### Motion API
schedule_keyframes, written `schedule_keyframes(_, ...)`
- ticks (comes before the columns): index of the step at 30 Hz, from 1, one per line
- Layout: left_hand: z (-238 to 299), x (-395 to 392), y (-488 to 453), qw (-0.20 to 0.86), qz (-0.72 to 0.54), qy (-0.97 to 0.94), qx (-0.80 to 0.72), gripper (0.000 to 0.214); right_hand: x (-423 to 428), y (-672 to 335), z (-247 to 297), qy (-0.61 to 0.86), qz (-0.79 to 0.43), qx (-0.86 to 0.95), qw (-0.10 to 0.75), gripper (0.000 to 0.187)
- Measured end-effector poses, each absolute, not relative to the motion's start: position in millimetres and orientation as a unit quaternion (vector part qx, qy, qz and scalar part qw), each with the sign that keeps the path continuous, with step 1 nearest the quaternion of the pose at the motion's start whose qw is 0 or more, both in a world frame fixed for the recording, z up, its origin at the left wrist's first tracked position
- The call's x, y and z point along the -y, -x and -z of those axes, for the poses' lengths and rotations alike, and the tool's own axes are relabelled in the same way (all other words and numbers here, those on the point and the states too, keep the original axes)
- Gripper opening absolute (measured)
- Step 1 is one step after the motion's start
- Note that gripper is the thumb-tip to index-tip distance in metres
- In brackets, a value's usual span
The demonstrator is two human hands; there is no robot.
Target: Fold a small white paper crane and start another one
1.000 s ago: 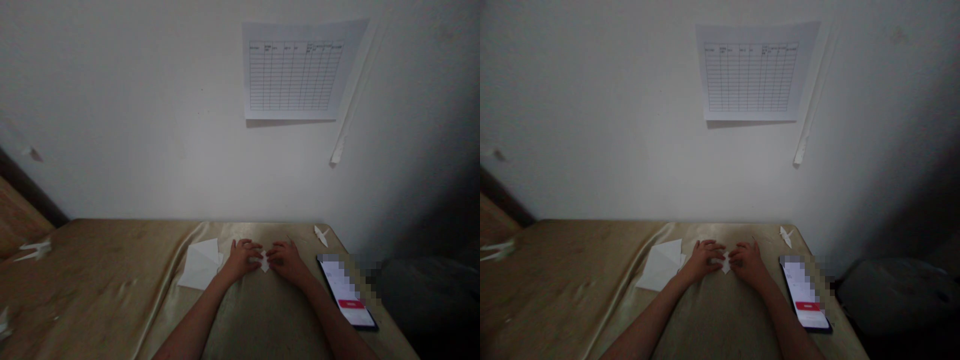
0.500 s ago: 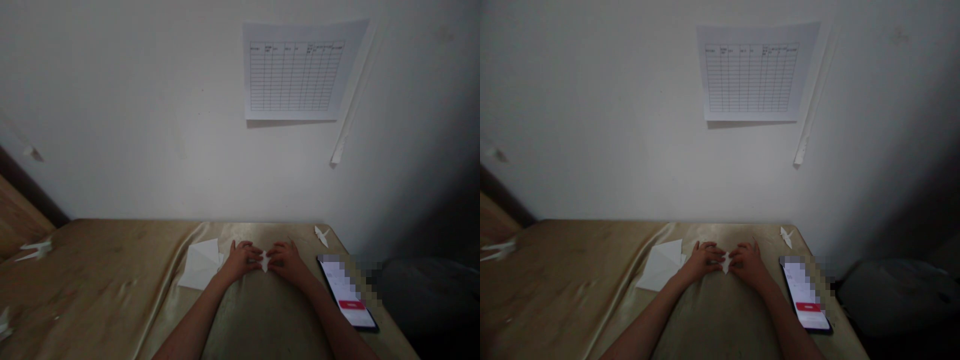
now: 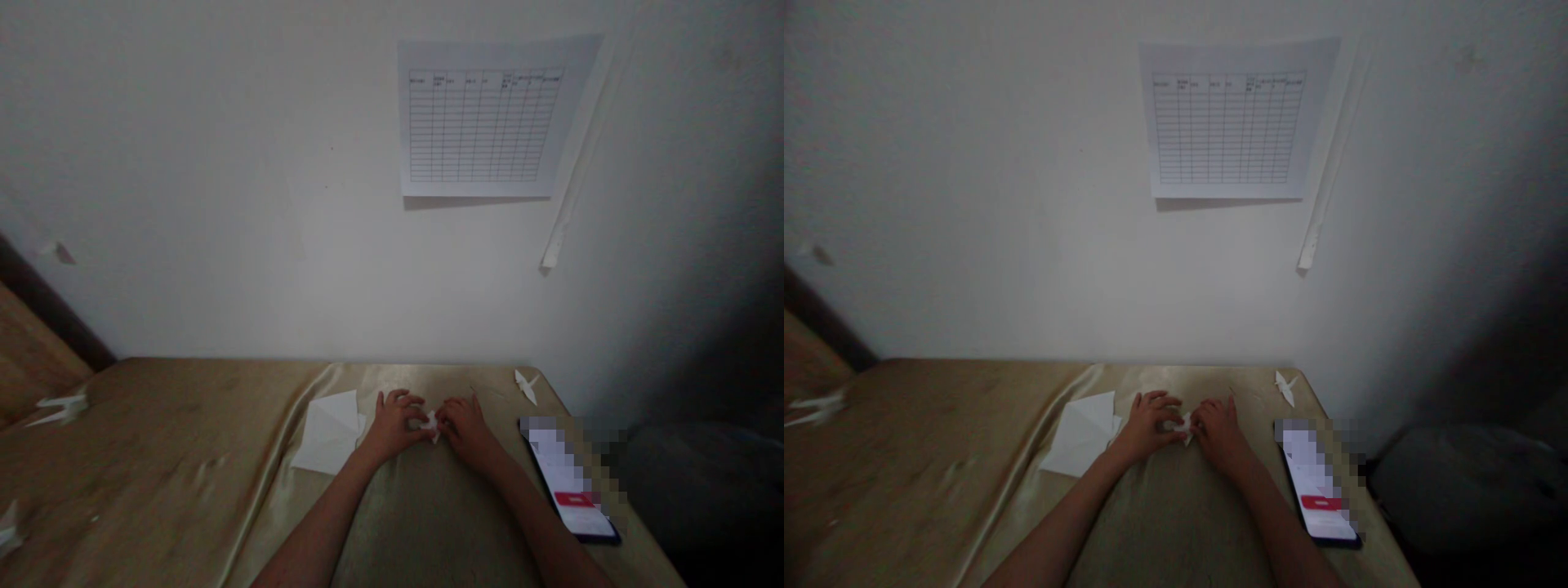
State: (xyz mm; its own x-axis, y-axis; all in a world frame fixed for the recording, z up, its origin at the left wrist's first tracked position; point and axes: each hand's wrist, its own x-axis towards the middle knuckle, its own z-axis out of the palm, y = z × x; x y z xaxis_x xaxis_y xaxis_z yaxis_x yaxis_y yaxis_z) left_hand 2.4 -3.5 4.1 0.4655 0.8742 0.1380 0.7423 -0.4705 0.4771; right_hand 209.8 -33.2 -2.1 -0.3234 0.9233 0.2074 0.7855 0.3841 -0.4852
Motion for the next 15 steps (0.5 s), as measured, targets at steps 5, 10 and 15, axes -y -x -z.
schedule_keyframes(5,-4.4,5.0,-5.3,0.174,-0.183,-0.831,-0.496,0.029,31.1,-206.5,5.7,0.545,-0.135,0.791,0.244,0.021)
schedule_keyframes(10,-0.7,2.8,-7.6,0.162,-0.192,-0.817,-0.519,0.027,27.1,-200.1,12.9,0.572,-0.098,0.771,0.263,0.022)
schedule_keyframes(15,1.1,2.6,-9.2,0.156,-0.208,-0.807,-0.530,0.015,28.7,-203.3,11.6,0.546,-0.107,0.780,0.285,0.021)
